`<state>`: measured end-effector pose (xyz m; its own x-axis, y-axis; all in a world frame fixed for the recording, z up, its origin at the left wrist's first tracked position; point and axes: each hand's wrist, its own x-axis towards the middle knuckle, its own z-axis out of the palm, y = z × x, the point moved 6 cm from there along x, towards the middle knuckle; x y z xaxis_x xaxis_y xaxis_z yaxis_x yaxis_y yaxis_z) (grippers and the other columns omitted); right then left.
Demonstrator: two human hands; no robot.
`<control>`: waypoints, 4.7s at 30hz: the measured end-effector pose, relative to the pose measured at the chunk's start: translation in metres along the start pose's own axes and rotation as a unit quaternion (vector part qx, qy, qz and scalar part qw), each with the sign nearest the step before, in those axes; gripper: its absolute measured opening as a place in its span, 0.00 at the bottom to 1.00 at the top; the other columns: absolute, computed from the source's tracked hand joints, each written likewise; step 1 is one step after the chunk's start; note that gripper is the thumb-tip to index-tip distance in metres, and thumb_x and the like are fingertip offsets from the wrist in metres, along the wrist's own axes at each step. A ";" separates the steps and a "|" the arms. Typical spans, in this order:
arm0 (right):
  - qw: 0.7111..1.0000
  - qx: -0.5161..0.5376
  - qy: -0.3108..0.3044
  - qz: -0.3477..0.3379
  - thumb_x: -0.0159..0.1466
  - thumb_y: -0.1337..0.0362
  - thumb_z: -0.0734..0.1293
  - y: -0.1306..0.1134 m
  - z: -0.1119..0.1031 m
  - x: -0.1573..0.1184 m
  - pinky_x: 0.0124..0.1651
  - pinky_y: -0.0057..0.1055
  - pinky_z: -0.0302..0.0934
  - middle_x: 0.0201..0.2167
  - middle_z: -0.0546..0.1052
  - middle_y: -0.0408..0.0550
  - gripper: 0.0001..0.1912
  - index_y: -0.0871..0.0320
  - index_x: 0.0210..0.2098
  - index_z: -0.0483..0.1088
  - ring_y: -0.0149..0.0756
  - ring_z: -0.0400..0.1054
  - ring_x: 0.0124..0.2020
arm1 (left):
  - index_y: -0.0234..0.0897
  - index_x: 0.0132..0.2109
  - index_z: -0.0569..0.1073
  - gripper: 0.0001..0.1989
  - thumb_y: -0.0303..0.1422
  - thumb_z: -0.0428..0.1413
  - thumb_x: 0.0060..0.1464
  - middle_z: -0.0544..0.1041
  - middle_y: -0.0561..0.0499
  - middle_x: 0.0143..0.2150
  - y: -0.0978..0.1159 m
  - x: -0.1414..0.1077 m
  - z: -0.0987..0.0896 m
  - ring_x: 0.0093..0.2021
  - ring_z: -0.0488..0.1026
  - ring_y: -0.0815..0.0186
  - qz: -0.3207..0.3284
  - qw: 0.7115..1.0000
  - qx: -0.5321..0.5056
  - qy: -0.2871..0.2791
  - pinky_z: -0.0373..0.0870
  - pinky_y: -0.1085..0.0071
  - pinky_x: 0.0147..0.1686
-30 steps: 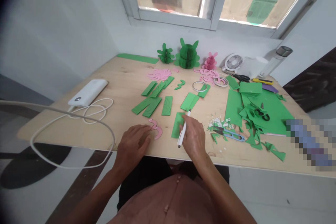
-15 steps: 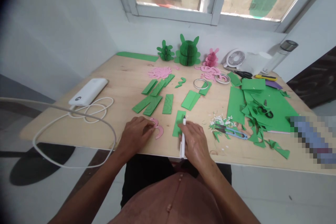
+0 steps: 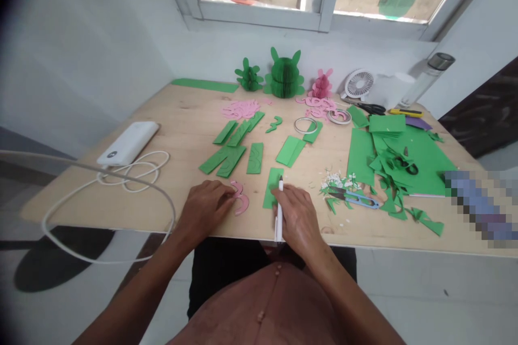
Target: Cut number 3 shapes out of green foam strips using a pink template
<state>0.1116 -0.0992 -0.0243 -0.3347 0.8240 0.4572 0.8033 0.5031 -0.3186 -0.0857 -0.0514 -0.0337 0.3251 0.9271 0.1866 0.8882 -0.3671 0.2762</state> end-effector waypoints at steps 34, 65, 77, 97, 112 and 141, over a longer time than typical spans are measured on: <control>1.000 0.008 -0.004 0.007 0.67 0.72 0.59 -0.001 0.000 0.000 0.52 0.46 0.63 0.48 0.77 0.57 0.20 0.57 0.57 0.65 0.47 0.69 0.54 | 0.35 0.34 0.72 0.10 0.19 0.51 0.59 0.72 0.48 0.30 0.018 0.002 -0.013 0.32 0.70 0.60 0.279 0.949 0.149 0.014 0.64 0.66 0.32; 0.998 0.038 0.024 0.039 0.67 0.69 0.60 0.006 0.000 0.001 0.52 0.43 0.65 0.46 0.78 0.55 0.16 0.56 0.53 0.67 0.45 0.71 0.51 | 0.34 0.36 0.72 0.13 0.27 0.45 0.67 0.73 0.48 0.31 0.062 0.020 -0.018 0.34 0.70 0.63 0.279 0.947 0.092 0.129 0.64 0.68 0.33; 0.994 0.063 0.040 0.083 0.69 0.68 0.58 0.010 -0.003 0.004 0.47 0.39 0.67 0.41 0.79 0.52 0.13 0.57 0.50 0.68 0.42 0.74 0.43 | 0.32 0.37 0.72 0.13 0.23 0.45 0.65 0.73 0.47 0.31 0.078 0.025 0.013 0.34 0.70 0.62 0.345 0.928 0.109 0.084 0.67 0.67 0.33; 0.999 0.044 -0.016 0.025 0.70 0.70 0.58 0.002 0.006 0.003 0.57 0.47 0.59 0.51 0.77 0.53 0.22 0.54 0.63 0.61 0.45 0.65 0.58 | 0.33 0.44 0.75 0.13 0.27 0.45 0.67 0.78 0.45 0.51 0.061 0.008 0.003 0.50 0.74 0.59 0.370 0.921 -0.042 0.117 0.73 0.61 0.47; 0.999 -0.002 -0.029 0.024 0.71 0.69 0.57 0.000 0.004 0.003 0.57 0.45 0.58 0.52 0.77 0.53 0.21 0.54 0.62 0.62 0.45 0.65 0.58 | 0.34 0.44 0.76 0.14 0.27 0.45 0.67 0.79 0.46 0.50 0.062 0.006 0.002 0.50 0.73 0.61 0.359 0.924 -0.077 0.112 0.71 0.61 0.48; 0.997 -0.024 -0.042 0.057 0.70 0.69 0.58 -0.007 0.004 0.007 0.53 0.44 0.58 0.48 0.78 0.54 0.21 0.56 0.62 0.63 0.48 0.64 0.56 | 0.33 0.45 0.77 0.13 0.26 0.47 0.65 0.78 0.45 0.51 0.057 0.008 0.005 0.52 0.72 0.58 0.324 0.938 -0.065 0.108 0.71 0.59 0.49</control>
<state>0.1019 -0.0959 -0.0220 -0.2789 0.8945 0.3494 0.8604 0.3943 -0.3229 -0.0310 -0.0647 -0.0214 0.6975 0.4743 0.5372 0.4749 -0.8673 0.1493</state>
